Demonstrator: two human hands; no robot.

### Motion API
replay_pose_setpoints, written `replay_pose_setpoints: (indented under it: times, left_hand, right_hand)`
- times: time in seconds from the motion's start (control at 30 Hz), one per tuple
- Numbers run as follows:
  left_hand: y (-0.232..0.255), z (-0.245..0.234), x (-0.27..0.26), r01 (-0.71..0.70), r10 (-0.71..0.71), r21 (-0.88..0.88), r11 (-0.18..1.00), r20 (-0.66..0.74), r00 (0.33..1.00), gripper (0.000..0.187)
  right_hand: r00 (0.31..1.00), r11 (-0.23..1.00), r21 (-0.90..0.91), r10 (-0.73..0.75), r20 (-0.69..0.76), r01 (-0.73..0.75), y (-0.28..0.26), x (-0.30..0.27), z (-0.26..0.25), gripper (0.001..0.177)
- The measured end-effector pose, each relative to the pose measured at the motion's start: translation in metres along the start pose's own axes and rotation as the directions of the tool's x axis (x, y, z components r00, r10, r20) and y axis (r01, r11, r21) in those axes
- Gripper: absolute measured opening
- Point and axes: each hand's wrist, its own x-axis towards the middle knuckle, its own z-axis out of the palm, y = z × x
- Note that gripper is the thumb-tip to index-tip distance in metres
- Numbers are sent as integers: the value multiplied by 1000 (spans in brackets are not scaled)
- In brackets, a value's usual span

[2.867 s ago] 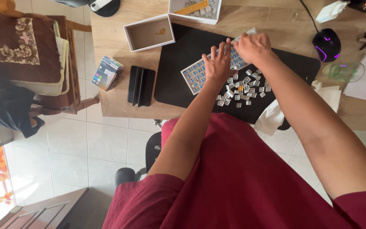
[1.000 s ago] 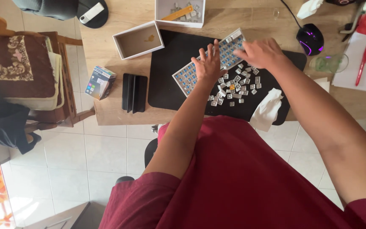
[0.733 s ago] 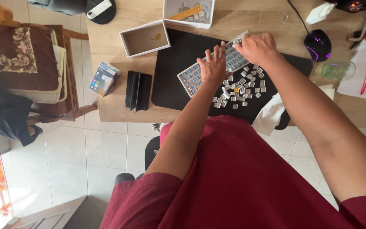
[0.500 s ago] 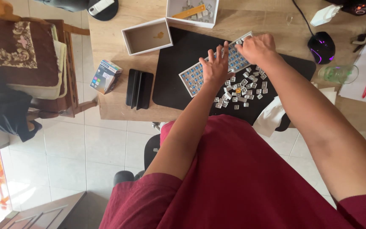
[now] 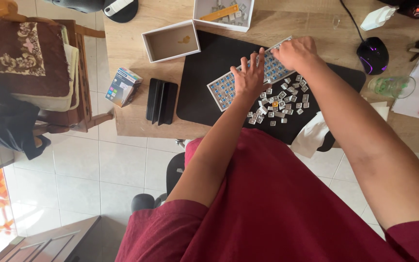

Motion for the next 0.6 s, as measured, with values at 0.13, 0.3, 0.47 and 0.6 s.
replay_pose_setpoints:
  times: [0.13, 0.3, 0.47, 0.6]
  left_hand:
    - [1, -1, 4, 4, -4, -4, 1000, 8, 1000, 133]
    - [5, -1, 4, 18, -18, -6, 1000, 41, 999, 134]
    - [7, -4, 7, 30, -28, -23, 999, 63, 998, 135]
    - [8, -7, 6, 47, -44, -37, 998, 69, 997, 134]
  right_hand:
    - [994, 999, -31, 5, -111, -9, -5, -2, 3, 58]
    - [988, 998, -67, 5, -157, -16, -7, -7, 11, 62]
    - [979, 998, -61, 1, -204, -14, -9, -17, 7, 60]
    - [967, 1000, -26, -19, -255, 12, -7, -24, 7, 55]
